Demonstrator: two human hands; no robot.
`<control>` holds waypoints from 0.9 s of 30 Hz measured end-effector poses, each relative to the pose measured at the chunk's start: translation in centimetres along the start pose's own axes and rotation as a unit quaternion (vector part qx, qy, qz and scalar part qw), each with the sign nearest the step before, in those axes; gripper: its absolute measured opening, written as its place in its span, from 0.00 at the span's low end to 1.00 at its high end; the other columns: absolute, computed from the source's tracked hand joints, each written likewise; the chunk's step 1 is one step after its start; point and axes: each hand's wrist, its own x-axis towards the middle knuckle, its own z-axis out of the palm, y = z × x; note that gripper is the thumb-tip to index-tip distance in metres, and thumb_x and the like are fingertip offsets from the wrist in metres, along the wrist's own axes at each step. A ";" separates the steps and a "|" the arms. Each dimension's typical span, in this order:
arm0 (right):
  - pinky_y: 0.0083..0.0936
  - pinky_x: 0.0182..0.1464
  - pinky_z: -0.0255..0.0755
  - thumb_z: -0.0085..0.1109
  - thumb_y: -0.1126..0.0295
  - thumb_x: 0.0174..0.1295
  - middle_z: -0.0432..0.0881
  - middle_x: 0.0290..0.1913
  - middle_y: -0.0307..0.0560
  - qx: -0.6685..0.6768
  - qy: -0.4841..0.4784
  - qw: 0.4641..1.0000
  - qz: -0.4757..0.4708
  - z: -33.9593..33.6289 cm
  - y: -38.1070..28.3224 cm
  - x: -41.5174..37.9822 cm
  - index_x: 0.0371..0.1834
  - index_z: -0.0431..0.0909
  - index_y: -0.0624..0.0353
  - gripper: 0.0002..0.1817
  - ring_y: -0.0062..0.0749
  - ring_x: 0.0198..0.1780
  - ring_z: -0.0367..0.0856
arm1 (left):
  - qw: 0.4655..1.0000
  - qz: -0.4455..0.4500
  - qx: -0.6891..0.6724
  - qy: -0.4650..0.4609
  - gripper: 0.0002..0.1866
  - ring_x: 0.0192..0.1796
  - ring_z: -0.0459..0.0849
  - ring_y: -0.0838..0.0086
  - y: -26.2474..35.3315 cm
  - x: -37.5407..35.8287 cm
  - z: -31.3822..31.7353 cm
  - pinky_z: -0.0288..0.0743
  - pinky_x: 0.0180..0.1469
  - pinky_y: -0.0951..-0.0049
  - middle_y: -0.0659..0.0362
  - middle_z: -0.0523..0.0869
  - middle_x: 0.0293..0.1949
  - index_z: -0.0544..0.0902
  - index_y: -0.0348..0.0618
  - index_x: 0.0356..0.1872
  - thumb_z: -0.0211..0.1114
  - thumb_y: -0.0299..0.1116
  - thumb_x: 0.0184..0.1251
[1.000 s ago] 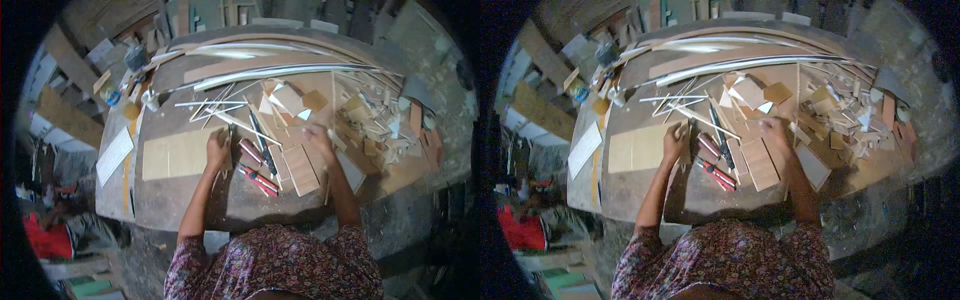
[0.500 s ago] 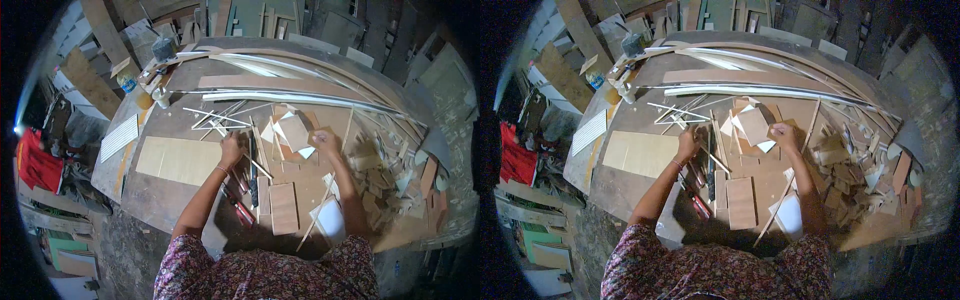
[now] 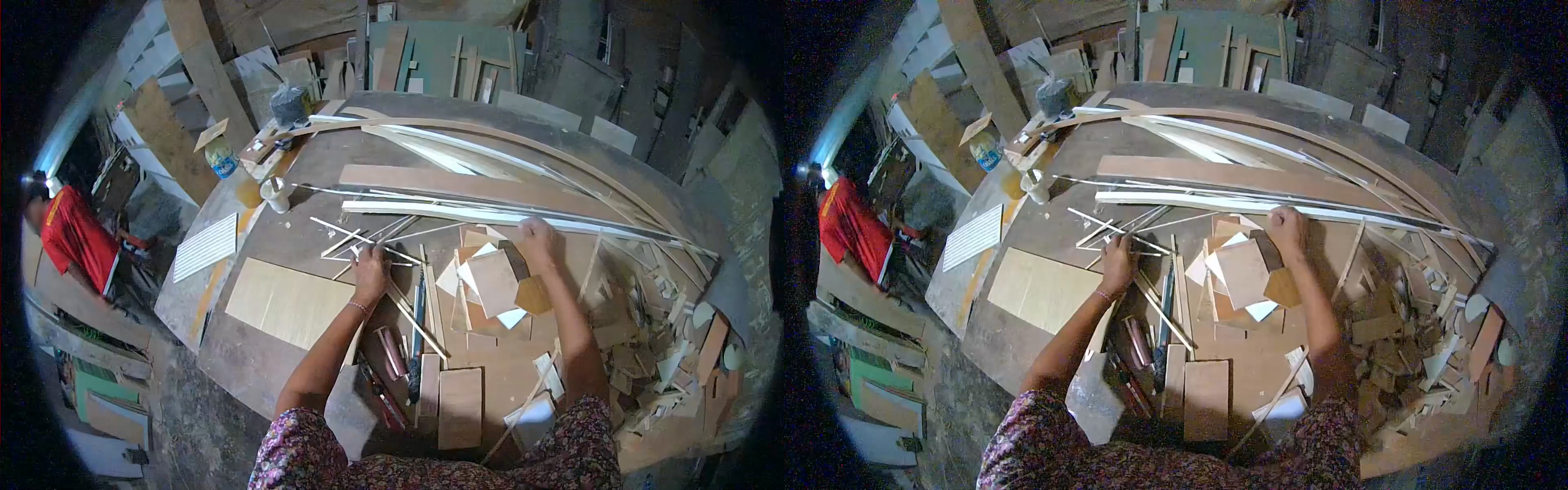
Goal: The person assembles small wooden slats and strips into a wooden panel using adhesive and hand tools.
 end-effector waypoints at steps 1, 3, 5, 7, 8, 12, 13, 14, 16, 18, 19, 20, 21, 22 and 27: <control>0.33 0.42 0.69 0.51 0.66 0.53 0.79 0.32 0.49 -0.033 0.001 0.999 0.005 0.6 0.1 0.9 0.30 0.78 0.56 0.08 0.44 0.38 0.76 | 1.000 0.001 0.001 0.007 0.25 0.54 0.67 0.53 -0.2 0.3 0.3 0.54 0.56 0.46 0.46 0.69 0.50 0.66 0.42 0.54 0.58 0.33 0.54; 0.35 0.44 0.67 0.51 0.65 0.53 0.79 0.33 0.48 -0.098 0.001 0.995 0.015 1.4 -0.3 2.2 0.30 0.78 0.55 0.08 0.46 0.40 0.75 | 1.000 0.001 0.007 0.021 0.26 0.55 0.66 0.53 -0.7 0.4 0.7 0.52 0.56 0.45 0.45 0.69 0.51 0.64 0.42 0.56 0.58 0.34 0.55; 0.37 0.45 0.67 0.49 0.65 0.53 0.78 0.36 0.48 -0.114 0.011 0.993 -0.023 2.0 -1.4 3.3 0.30 0.78 0.55 0.09 0.45 0.42 0.74 | 0.999 0.004 0.032 0.019 0.28 0.56 0.65 0.53 -1.0 0.4 0.8 0.49 0.57 0.42 0.45 0.66 0.53 0.60 0.42 0.58 0.57 0.36 0.56; 0.38 0.46 0.66 0.49 0.66 0.53 0.78 0.38 0.47 -0.158 -0.001 0.986 -0.051 4.5 0.4 5.7 0.32 0.78 0.55 0.09 0.45 0.43 0.73 | 0.999 0.006 0.038 0.033 0.29 0.57 0.64 0.54 -1.2 0.3 0.7 0.47 0.58 0.41 0.45 0.65 0.54 0.59 0.42 0.59 0.56 0.37 0.56; 0.38 0.46 0.66 0.50 0.67 0.52 0.78 0.38 0.49 -0.153 0.000 0.986 -0.064 5.8 1.0 6.4 0.31 0.78 0.56 0.09 0.46 0.43 0.73 | 0.997 0.010 0.049 0.051 0.28 0.58 0.63 0.54 -2.0 0.2 1.4 0.44 0.59 0.40 0.46 0.64 0.54 0.59 0.41 0.59 0.55 0.37 0.57; 0.40 0.47 0.65 0.53 0.68 0.49 0.77 0.38 0.53 -0.149 -0.033 0.982 -0.110 8.7 0.7 8.1 0.31 0.78 0.59 0.09 0.50 0.42 0.73 | 0.998 -0.026 0.047 0.027 0.28 0.62 0.58 0.55 -0.8 0.2 0.2 0.41 0.61 0.41 0.45 0.60 0.58 0.57 0.38 0.60 0.50 0.42 0.61; 0.41 0.47 0.65 0.54 0.67 0.49 0.78 0.38 0.53 -0.151 -0.051 0.980 -0.121 9.0 0.2 8.4 0.31 0.78 0.59 0.09 0.50 0.42 0.73 | 0.998 -0.026 0.044 0.026 0.29 0.62 0.58 0.55 -0.8 0.2 0.2 0.40 0.61 0.42 0.44 0.60 0.58 0.57 0.38 0.60 0.50 0.42 0.62; 0.41 0.47 0.65 0.54 0.66 0.48 0.78 0.37 0.54 -0.154 -0.057 0.980 -0.109 9.5 -0.1 8.8 0.31 0.78 0.59 0.10 0.50 0.41 0.73 | 0.999 -0.025 0.041 0.025 0.29 0.62 0.57 0.55 -0.7 0.1 0.2 0.40 0.62 0.42 0.44 0.60 0.58 0.57 0.38 0.60 0.50 0.42 0.62; 0.42 0.46 0.66 0.55 0.64 0.48 0.79 0.34 0.54 -0.160 -0.070 0.981 -0.084 10.3 -0.5 9.6 0.30 0.78 0.58 0.10 0.50 0.40 0.75 | 0.999 -0.027 0.035 0.025 0.30 0.63 0.56 0.54 -1.0 0.0 0.4 0.37 0.63 0.44 0.44 0.59 0.59 0.56 0.38 0.61 0.49 0.43 0.62; 0.40 0.47 0.66 0.52 0.63 0.50 0.79 0.37 0.51 -0.162 -0.124 0.978 -0.034 10.3 -1.4 9.8 0.31 0.79 0.54 0.10 0.48 0.43 0.74 | 0.998 -0.034 0.037 0.023 0.29 0.63 0.56 0.55 -1.1 -0.1 0.3 0.37 0.63 0.44 0.44 0.59 0.59 0.56 0.38 0.61 0.49 0.43 0.62; 0.40 0.48 0.66 0.51 0.63 0.51 0.79 0.38 0.50 -0.165 -0.149 0.975 -0.007 10.1 -1.7 9.9 0.32 0.79 0.52 0.10 0.47 0.44 0.74 | 0.999 -0.035 0.036 0.021 0.29 0.64 0.56 0.55 -0.9 0.0 0.3 0.37 0.63 0.44 0.44 0.59 0.59 0.56 0.37 0.61 0.49 0.43 0.63; 0.40 0.48 0.66 0.51 0.63 0.51 0.79 0.37 0.50 -0.162 -0.162 0.973 -0.001 10.4 -1.4 9.8 0.32 0.79 0.52 0.10 0.47 0.44 0.75 | 0.999 -0.030 0.035 0.021 0.29 0.64 0.56 0.55 -0.8 0.1 0.4 0.37 0.63 0.43 0.44 0.59 0.59 0.56 0.37 0.61 0.49 0.43 0.63; 0.40 0.47 0.66 0.50 0.64 0.51 0.79 0.37 0.51 -0.159 -0.175 0.972 0.006 10.9 -0.8 9.5 0.31 0.80 0.53 0.10 0.47 0.43 0.75 | 0.999 -0.025 0.033 0.021 0.29 0.64 0.55 0.55 -0.9 0.1 0.4 0.36 0.63 0.43 0.44 0.58 0.59 0.56 0.37 0.61 0.49 0.43 0.63; 0.40 0.47 0.66 0.50 0.64 0.51 0.79 0.36 0.51 -0.157 -0.187 0.970 0.014 11.3 -0.2 9.2 0.31 0.80 0.53 0.10 0.47 0.43 0.75 | 0.999 -0.019 0.031 0.019 0.29 0.64 0.55 0.55 -1.0 0.1 0.4 0.36 0.63 0.43 0.44 0.58 0.59 0.56 0.37 0.61 0.49 0.43 0.63; 0.40 0.46 0.66 0.54 0.60 0.51 0.77 0.40 0.54 -0.120 -0.046 0.986 -0.108 11.9 2.4 8.4 0.36 0.78 0.58 0.15 0.48 0.42 0.75 | 0.999 -0.003 0.032 0.033 0.29 0.64 0.55 0.55 -1.2 0.4 0.6 0.36 0.62 0.42 0.44 0.59 0.59 0.57 0.38 0.60 0.50 0.42 0.62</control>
